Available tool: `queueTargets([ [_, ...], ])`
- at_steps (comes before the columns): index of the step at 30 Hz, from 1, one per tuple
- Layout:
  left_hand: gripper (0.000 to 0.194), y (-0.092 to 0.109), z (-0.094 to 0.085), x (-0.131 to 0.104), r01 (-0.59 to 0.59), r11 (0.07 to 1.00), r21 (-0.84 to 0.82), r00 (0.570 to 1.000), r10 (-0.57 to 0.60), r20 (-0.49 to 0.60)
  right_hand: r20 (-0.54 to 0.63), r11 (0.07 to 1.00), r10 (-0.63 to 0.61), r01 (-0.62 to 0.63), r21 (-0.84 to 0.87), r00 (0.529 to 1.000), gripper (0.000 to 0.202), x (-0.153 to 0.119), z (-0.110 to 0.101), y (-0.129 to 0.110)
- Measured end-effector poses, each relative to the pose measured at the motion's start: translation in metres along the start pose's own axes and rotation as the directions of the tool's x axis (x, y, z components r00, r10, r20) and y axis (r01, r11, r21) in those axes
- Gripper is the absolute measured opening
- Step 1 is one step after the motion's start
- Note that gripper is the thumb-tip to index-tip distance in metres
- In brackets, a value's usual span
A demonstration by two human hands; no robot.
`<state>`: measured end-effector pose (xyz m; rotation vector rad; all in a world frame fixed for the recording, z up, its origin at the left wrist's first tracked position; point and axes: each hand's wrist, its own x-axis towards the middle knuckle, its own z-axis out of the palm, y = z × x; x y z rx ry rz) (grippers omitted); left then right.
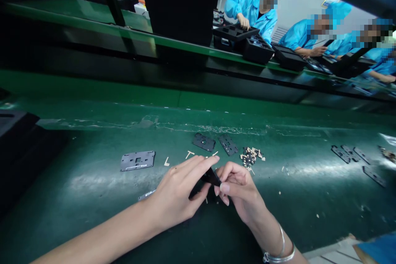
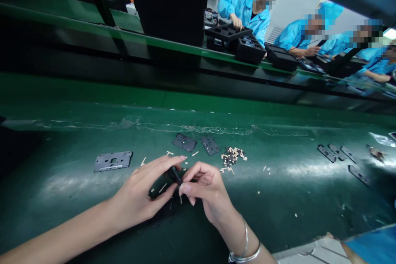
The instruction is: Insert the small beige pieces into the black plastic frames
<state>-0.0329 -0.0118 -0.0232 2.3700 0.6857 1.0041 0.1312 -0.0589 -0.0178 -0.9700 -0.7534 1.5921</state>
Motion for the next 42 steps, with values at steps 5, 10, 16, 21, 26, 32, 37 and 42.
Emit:
queueTargets([
  [5,0.044,-0.005,0.000,0.003,-0.141,0.987,0.080,0.990,0.141,0.008,0.017,0.997,0.068,-0.068,-0.031,0.998,0.022,0.000,0.001,-0.001],
  [10,0.051,-0.001,-0.006,0.006,0.122,0.971,-0.208,0.987,-0.096,0.130,-0.051,0.997,0.029,-0.032,-0.065,0.998,0.023,0.000,0.001,-0.002],
  [16,0.054,0.002,-0.004,0.010,0.619,0.207,-0.758,0.782,-0.069,0.619,-0.169,0.802,-0.436,0.296,-0.519,0.884,0.010,-0.004,-0.004,-0.003],
  [21,0.044,0.000,0.004,0.009,0.701,-0.183,-0.689,0.712,0.136,0.689,0.003,0.648,-0.438,0.317,-0.692,0.899,0.008,-0.006,-0.003,-0.007],
  [26,0.047,0.001,0.005,0.007,0.704,-0.231,-0.671,0.707,0.148,0.691,-0.038,0.622,-0.484,0.313,-0.718,0.874,0.005,-0.007,-0.001,-0.004],
  [32,0.049,0.003,0.014,0.007,0.621,-0.149,-0.769,0.780,0.030,0.625,0.044,0.353,-0.697,0.396,-0.848,0.716,0.009,-0.013,0.003,-0.002],
  [37,0.051,0.000,0.018,0.002,0.586,-0.036,-0.809,0.808,-0.048,0.588,0.063,0.356,-0.661,0.386,-0.851,0.748,0.009,-0.012,0.005,-0.006],
  [42,0.051,-0.003,0.022,-0.003,0.564,0.064,-0.823,0.822,-0.141,0.552,0.076,0.345,-0.654,0.387,-0.855,0.753,0.010,-0.012,0.004,-0.005],
])
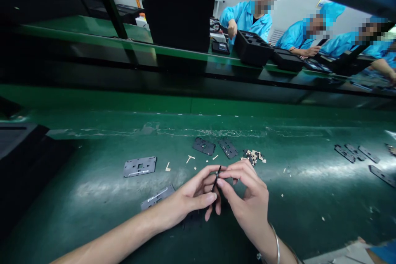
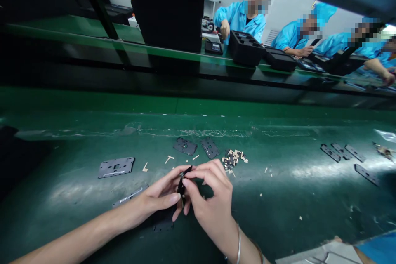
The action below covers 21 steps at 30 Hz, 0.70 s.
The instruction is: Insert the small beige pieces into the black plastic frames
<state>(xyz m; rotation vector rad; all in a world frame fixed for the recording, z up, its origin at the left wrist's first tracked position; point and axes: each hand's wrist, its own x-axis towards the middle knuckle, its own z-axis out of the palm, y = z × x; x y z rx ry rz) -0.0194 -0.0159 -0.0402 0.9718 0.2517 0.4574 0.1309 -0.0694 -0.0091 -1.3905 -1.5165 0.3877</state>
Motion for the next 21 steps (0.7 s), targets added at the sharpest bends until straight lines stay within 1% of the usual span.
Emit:
queueTargets([
  [4,0.049,0.000,0.000,0.000,-0.005,0.999,0.039,0.999,0.007,-0.037,-0.005,0.998,-0.052,0.052,-0.044,0.999,0.014,-0.002,0.001,0.001],
  [12,0.048,0.006,0.004,-0.003,0.037,0.988,0.149,0.993,-0.020,-0.116,-0.011,0.979,-0.157,0.155,-0.131,0.987,0.023,-0.004,0.004,0.000],
  [15,0.046,0.006,0.006,-0.004,0.055,0.975,0.216,0.986,-0.019,-0.167,-0.007,0.973,-0.192,0.189,-0.136,0.981,0.027,-0.005,0.004,0.000],
  [16,0.045,0.006,0.006,-0.005,0.060,0.962,0.265,0.980,-0.007,-0.196,-0.009,0.972,-0.194,0.191,-0.134,0.981,0.027,-0.004,0.004,0.000],
  [18,0.043,0.008,0.008,-0.005,0.066,0.911,0.408,0.959,0.054,-0.277,-0.021,0.976,-0.176,0.171,-0.136,0.984,0.024,-0.003,0.004,0.002],
  [21,0.043,0.014,0.010,-0.007,0.118,0.761,0.638,0.905,0.181,-0.384,-0.028,0.982,-0.094,0.088,-0.165,0.995,0.019,0.003,0.002,0.007],
])
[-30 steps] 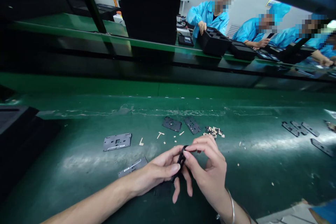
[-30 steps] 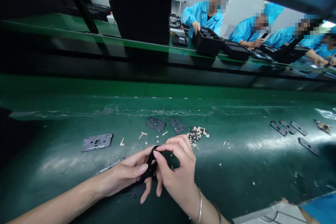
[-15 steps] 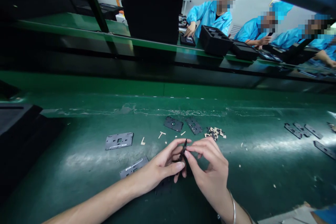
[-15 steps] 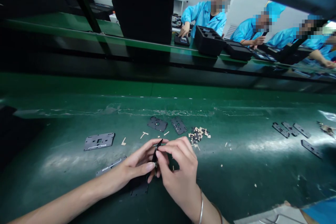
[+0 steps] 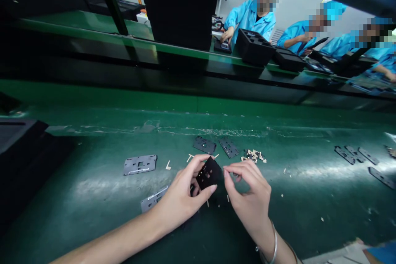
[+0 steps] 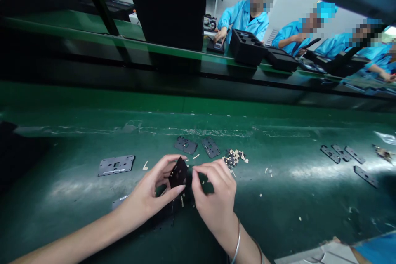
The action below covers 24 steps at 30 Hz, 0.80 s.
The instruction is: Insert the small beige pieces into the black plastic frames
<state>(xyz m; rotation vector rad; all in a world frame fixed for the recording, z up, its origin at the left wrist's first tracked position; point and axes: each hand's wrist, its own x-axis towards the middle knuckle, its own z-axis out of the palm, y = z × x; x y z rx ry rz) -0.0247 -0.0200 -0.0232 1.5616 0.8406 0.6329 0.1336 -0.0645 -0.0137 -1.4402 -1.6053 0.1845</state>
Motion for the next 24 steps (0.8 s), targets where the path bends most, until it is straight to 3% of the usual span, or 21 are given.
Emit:
queueTargets([
  [3,0.046,0.008,-0.004,-0.002,-0.021,0.984,0.178,0.997,0.033,-0.065,0.082,0.992,0.109,-0.114,0.060,0.991,0.018,0.006,-0.004,0.007],
  [5,0.047,0.013,-0.006,-0.004,-0.044,0.973,0.228,0.995,0.063,-0.080,0.173,0.951,0.199,-0.233,0.204,0.965,0.016,0.008,-0.006,0.011],
  [8,0.047,0.018,-0.007,-0.006,-0.075,0.965,0.253,0.990,0.102,-0.095,0.327,0.774,0.275,-0.410,0.483,0.904,0.009,0.008,-0.007,0.015],
  [10,0.047,0.018,-0.006,-0.008,-0.096,0.965,0.245,0.988,0.122,-0.093,0.388,0.634,0.269,-0.465,0.618,0.882,0.006,0.006,-0.004,0.016],
  [13,0.050,0.015,-0.004,-0.011,-0.120,0.967,0.226,0.986,0.143,-0.086,0.390,0.536,0.263,-0.469,0.702,0.883,0.009,0.005,0.001,0.016],
  [20,0.050,0.013,0.001,-0.014,-0.121,0.971,0.205,0.990,0.133,-0.048,0.347,0.498,0.211,-0.406,0.766,0.914,0.011,0.007,0.007,0.019],
  [24,0.052,0.012,-0.002,-0.014,-0.235,0.918,0.320,0.966,0.257,-0.028,0.413,0.410,0.182,-0.451,0.793,0.892,0.014,0.009,0.004,0.018],
])
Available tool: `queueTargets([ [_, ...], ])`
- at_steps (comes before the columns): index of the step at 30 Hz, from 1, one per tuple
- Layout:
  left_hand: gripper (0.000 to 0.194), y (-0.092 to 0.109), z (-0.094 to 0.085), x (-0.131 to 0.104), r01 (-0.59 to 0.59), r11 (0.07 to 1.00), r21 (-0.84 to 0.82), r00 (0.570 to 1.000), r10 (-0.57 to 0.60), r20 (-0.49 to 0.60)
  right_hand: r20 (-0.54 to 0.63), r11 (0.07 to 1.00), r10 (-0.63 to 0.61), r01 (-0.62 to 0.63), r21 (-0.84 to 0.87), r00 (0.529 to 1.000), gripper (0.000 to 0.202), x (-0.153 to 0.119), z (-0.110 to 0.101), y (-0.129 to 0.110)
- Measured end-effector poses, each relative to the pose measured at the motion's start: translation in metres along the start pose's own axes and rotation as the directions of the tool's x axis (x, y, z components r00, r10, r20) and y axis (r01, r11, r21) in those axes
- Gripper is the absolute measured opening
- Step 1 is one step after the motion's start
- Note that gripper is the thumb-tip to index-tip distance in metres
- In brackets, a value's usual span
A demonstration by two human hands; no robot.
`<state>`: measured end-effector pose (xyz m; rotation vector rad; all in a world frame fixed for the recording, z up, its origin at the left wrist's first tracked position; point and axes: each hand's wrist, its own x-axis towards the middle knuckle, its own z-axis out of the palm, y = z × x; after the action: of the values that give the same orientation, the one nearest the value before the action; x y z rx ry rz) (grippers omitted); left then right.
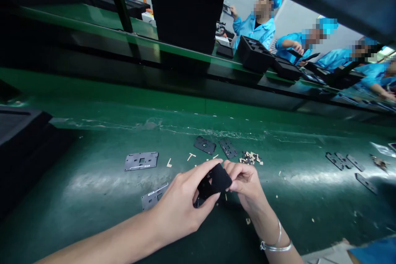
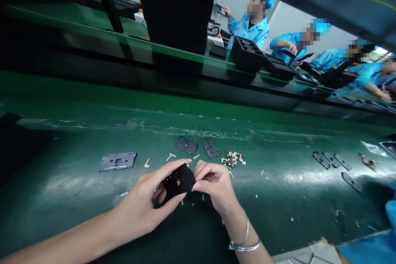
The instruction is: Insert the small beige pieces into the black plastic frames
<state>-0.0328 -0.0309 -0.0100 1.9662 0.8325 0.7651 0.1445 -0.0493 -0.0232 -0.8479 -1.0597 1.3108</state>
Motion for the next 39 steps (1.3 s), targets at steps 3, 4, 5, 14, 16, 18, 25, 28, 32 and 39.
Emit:
queueTargets([
  [3,0.054,-0.004,-0.001,0.000,-0.121,0.986,0.114,0.992,0.126,-0.033,0.014,0.992,0.093,-0.094,0.079,0.996,0.016,0.000,0.002,-0.002],
  [4,0.054,-0.006,-0.001,0.000,-0.154,0.976,0.154,0.986,0.161,-0.039,0.019,0.985,0.136,-0.138,0.105,0.990,0.017,0.000,0.002,-0.003],
  [5,0.055,-0.008,-0.001,0.000,-0.184,0.962,0.201,0.980,0.196,-0.041,0.023,0.975,0.180,-0.181,0.128,0.983,0.017,-0.001,0.003,-0.003],
  [14,0.056,-0.009,-0.010,0.009,-0.037,0.999,0.027,0.989,0.032,0.142,-0.145,0.966,0.173,-0.196,-0.170,0.974,0.018,-0.003,0.000,-0.005],
  [16,0.051,-0.008,-0.014,0.015,0.224,0.895,-0.386,0.944,-0.101,0.314,-0.209,0.920,0.001,-0.082,-0.382,0.978,0.014,-0.006,0.001,-0.007],
  [18,0.040,-0.008,-0.013,0.019,0.433,0.612,-0.662,0.869,-0.089,0.486,-0.202,0.840,-0.144,0.011,-0.542,0.969,0.014,-0.008,0.003,-0.009],
  [25,0.041,-0.006,-0.002,0.015,0.627,0.247,-0.739,0.770,-0.054,0.636,-0.110,0.895,-0.030,-0.022,-0.445,0.994,0.006,-0.009,0.009,-0.005],
  [28,0.042,-0.005,-0.001,0.013,0.644,0.232,-0.729,0.755,-0.039,0.654,-0.127,0.937,0.039,-0.081,-0.340,0.991,0.005,-0.010,0.009,-0.002],
  [32,0.043,-0.006,-0.001,0.013,0.653,0.281,-0.704,0.742,-0.052,0.668,-0.145,0.947,0.040,-0.084,-0.310,0.989,0.008,-0.012,0.011,-0.001],
  [39,0.040,-0.008,0.002,0.011,0.612,0.392,-0.686,0.765,-0.075,0.640,-0.151,0.945,0.023,-0.071,-0.318,0.988,0.014,-0.012,0.013,0.000],
])
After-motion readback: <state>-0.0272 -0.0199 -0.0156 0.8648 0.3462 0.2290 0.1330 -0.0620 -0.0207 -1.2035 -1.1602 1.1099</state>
